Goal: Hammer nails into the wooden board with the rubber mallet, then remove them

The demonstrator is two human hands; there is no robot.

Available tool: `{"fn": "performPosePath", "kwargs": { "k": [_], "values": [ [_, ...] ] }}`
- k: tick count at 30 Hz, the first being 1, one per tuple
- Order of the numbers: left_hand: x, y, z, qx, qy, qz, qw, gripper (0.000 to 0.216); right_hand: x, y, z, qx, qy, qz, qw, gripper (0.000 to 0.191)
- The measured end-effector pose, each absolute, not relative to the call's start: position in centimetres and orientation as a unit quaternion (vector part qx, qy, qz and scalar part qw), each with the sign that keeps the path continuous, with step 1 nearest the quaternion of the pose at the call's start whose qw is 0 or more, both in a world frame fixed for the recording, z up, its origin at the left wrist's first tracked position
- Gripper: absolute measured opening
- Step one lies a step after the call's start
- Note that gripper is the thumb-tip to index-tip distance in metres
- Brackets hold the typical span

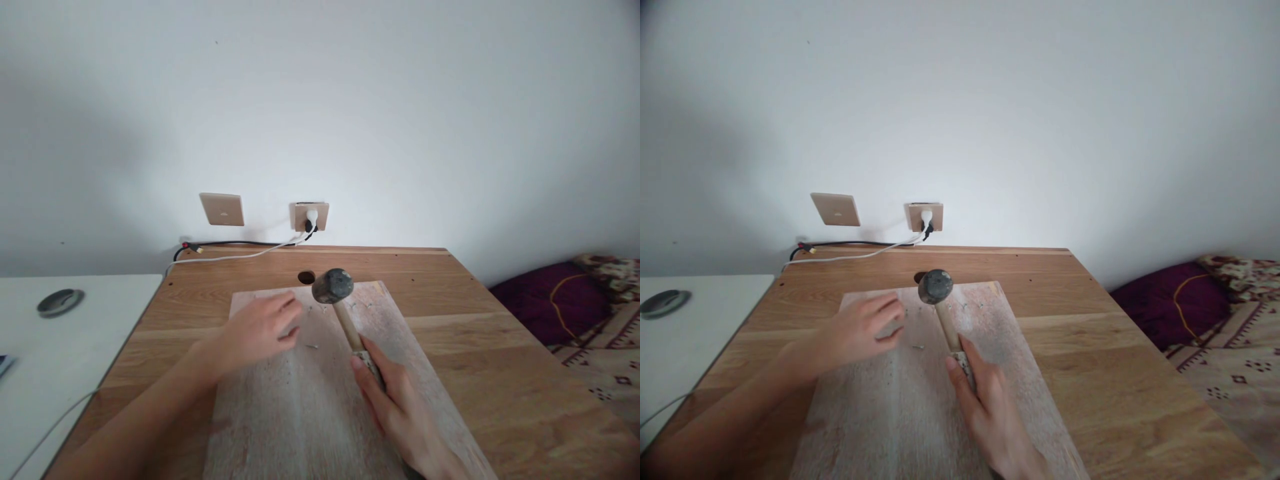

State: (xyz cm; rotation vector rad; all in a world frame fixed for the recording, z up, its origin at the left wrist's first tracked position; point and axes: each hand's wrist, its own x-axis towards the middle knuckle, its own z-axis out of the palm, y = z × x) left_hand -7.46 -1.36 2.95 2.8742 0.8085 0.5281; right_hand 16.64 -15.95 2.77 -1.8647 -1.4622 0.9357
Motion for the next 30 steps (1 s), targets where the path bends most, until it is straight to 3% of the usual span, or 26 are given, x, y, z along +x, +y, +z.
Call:
{"fn": "performPosePath", "kwargs": {
  "k": [3,7,11,17,30],
  "values": [
    [-5.2,-4.2,2.5,0.979,0.146,0.121,-0.081,0.007,17.0,-15.6,3.4,-0.690,-0.537,0.384,0.296,0.074],
    [-3.7,-6.3,1.8,0.975,0.124,0.126,-0.131,0.007,16.9,-15.6,3.2,-0.685,-0.536,0.395,0.297,0.069],
    [-5.5,-4.4,1.9,0.975,0.153,0.155,-0.037,0.011,16.5,-15.9,3.0,-0.674,-0.549,0.402,0.286,0.066],
    [-10.5,-0.4,-0.1,0.853,0.371,0.304,0.205,0.014,15.6,-16.1,2.9,-0.659,-0.556,0.409,0.298,0.059],
    [-11.8,-0.1,-2.1,0.844,0.368,0.332,0.208,0.018,14.0,-15.7,2.5,-0.648,-0.582,0.404,0.279,0.059]
  ]
}}
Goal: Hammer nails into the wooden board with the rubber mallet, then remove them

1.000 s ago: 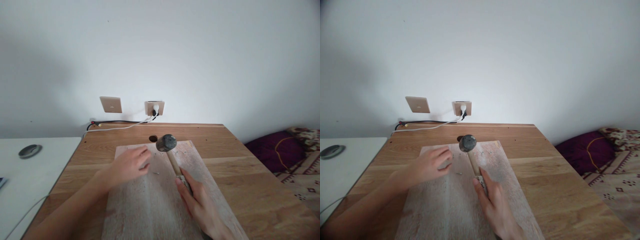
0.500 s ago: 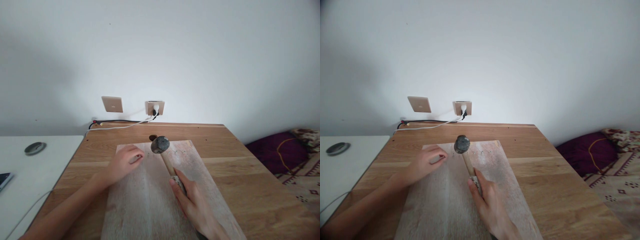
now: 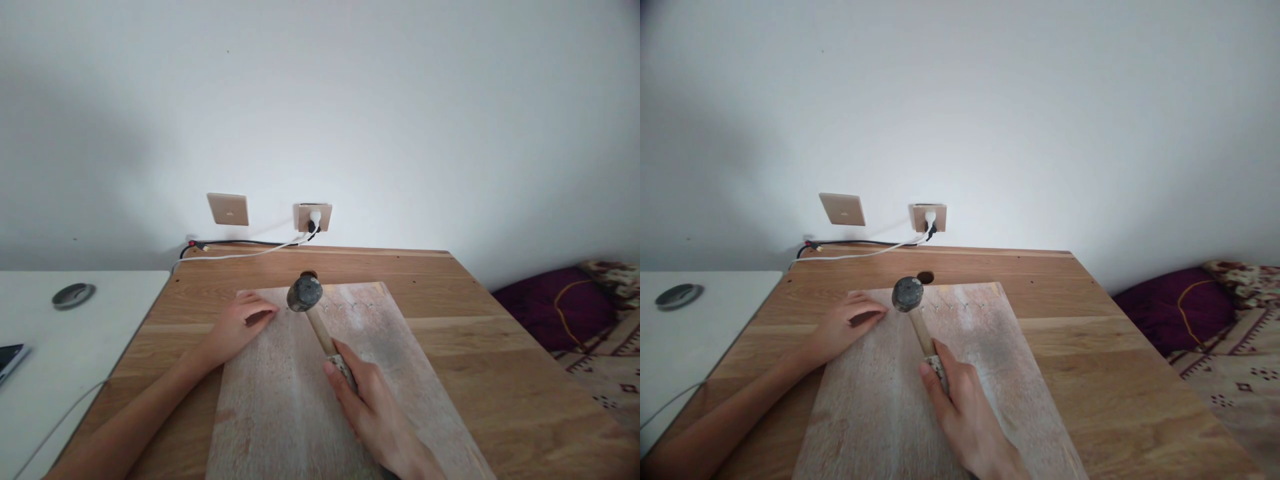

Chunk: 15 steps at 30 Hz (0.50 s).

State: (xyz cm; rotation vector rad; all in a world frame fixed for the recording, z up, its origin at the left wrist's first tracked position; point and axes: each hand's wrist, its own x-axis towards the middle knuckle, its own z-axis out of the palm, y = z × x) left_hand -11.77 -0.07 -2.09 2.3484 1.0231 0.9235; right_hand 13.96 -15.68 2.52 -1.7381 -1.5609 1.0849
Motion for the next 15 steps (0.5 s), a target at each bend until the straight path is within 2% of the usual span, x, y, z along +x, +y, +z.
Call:
{"fn": "performPosePath", "kwargs": {
  "k": [9,15],
  "values": [
    [-11.6,-0.5,-1.6,0.793,0.456,0.300,0.273,0.010,12.6,-15.1,2.6,-0.621,-0.639,0.394,0.226,0.057],
    [-11.8,-0.3,-1.8,0.786,0.469,0.304,0.264,0.037,12.3,-15.2,1.8,-0.637,-0.635,0.390,0.199,0.064]
  ]
}}
